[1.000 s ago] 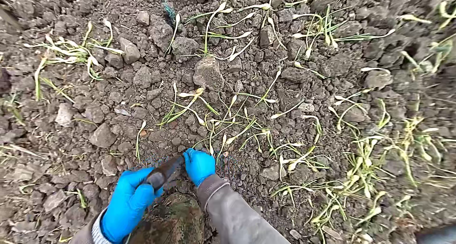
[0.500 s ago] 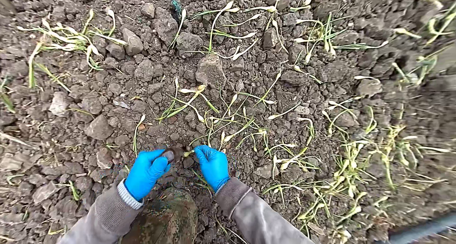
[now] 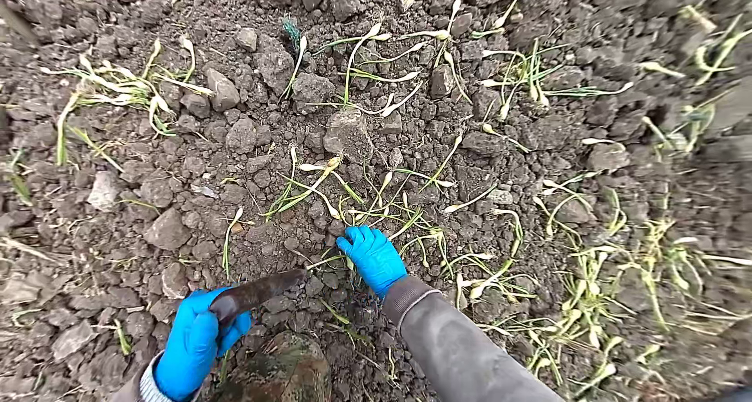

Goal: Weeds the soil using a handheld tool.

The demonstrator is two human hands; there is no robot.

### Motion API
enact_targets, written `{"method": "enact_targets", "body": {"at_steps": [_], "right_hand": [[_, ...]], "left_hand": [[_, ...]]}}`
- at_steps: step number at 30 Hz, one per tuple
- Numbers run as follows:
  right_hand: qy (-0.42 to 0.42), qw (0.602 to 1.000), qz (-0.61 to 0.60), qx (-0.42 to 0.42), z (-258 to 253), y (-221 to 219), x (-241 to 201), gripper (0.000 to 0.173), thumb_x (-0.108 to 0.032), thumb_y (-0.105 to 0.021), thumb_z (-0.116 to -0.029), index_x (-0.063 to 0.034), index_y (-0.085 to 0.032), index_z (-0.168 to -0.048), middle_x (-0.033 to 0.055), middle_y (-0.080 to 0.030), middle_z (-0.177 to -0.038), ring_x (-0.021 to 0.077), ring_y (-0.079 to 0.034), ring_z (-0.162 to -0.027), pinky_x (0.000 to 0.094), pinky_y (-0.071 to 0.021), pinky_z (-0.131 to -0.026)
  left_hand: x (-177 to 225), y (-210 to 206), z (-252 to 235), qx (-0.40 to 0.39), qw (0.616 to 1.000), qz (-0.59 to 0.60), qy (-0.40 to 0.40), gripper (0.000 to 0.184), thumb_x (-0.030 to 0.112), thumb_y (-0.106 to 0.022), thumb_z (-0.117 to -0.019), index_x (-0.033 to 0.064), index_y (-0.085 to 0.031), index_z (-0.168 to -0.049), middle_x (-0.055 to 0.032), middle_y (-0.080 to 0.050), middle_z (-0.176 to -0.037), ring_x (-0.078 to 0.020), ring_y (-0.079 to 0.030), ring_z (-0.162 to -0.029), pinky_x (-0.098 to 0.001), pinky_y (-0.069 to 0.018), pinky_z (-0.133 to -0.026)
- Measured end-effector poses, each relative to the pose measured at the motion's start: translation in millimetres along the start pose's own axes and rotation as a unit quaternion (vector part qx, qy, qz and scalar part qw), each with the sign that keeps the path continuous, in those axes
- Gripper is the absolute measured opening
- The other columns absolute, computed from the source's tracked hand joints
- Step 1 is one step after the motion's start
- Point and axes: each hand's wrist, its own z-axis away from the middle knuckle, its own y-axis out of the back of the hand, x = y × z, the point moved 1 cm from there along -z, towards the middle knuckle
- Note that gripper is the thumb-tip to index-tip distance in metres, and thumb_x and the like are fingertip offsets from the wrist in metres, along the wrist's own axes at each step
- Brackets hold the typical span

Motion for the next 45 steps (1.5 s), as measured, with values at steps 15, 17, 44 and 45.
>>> {"method": "enact_targets", "body": {"at_steps": [15, 17, 44, 45], "right_hand": [[-0.157, 0.939, -0.211, 0.221, -5.3, 36.2, -11.4, 0.025, -0.018, -0.06, -0.0978, -0.0131, -0.081, -0.11, 0.0115, -0.076, -0.098, 0.0301, -0.075, -0.091, 0.0514, -0.061, -0.075], [-0.154, 0.936, -0.242, 0.205, -9.9, 38.7, -24.7, 0.024, -0.013, -0.06, -0.0976, -0.0132, -0.082, -0.107, 0.0099, -0.074, -0.104, 0.0261, -0.073, -0.093, 0.0474, -0.0619, -0.077], [-0.159, 0.951, -0.216, 0.151, -42.3, 62.3, -41.0, 0.015, -0.009, -0.067, -0.0974, -0.0073, -0.079, -0.107, 0.0129, -0.074, -0.096, 0.0308, -0.074, -0.081, 0.0525, -0.0609, -0.067], [-0.167, 0.954, -0.223, 0.114, -49.3, 57.8, -49.8, 0.017, -0.008, -0.066, -0.0977, -0.008, -0.078, -0.109, 0.0132, -0.074, -0.099, 0.0315, -0.074, -0.083, 0.053, -0.0612, -0.07]], "left_hand": [[48.9, -13.3, -51.9, 0.022, 0.991, -0.117, -0.053, 0.06, 0.075, -0.052, -0.0912, 0.0188, -0.069, -0.08, 0.0096, -0.059, -0.062, 0.0033, -0.05, -0.05, -0.015, -0.0412, -0.046], [69.3, -9.3, -61.1, 0.012, 0.991, -0.13, -0.001, 0.058, 0.074, -0.054, -0.091, 0.0201, -0.068, -0.076, 0.0095, -0.054, -0.057, 0.0025, -0.045, -0.046, -0.0153, -0.0363, -0.042], [21.9, -31.1, -98.4, -0.059, 0.949, -0.292, 0.106, 0.068, 0.082, -0.051, -0.0858, 0.0168, -0.069, -0.077, 0.0077, -0.053, -0.06, -0.0047, -0.052, -0.056, -0.0299, -0.0452, -0.055], [25.9, -29.9, -90.9, -0.032, 0.964, -0.248, 0.097, 0.066, 0.08, -0.053, -0.086, 0.0174, -0.068, -0.075, 0.0091, -0.052, -0.058, -0.0024, -0.048, -0.052, -0.0252, -0.0416, -0.051]]}}
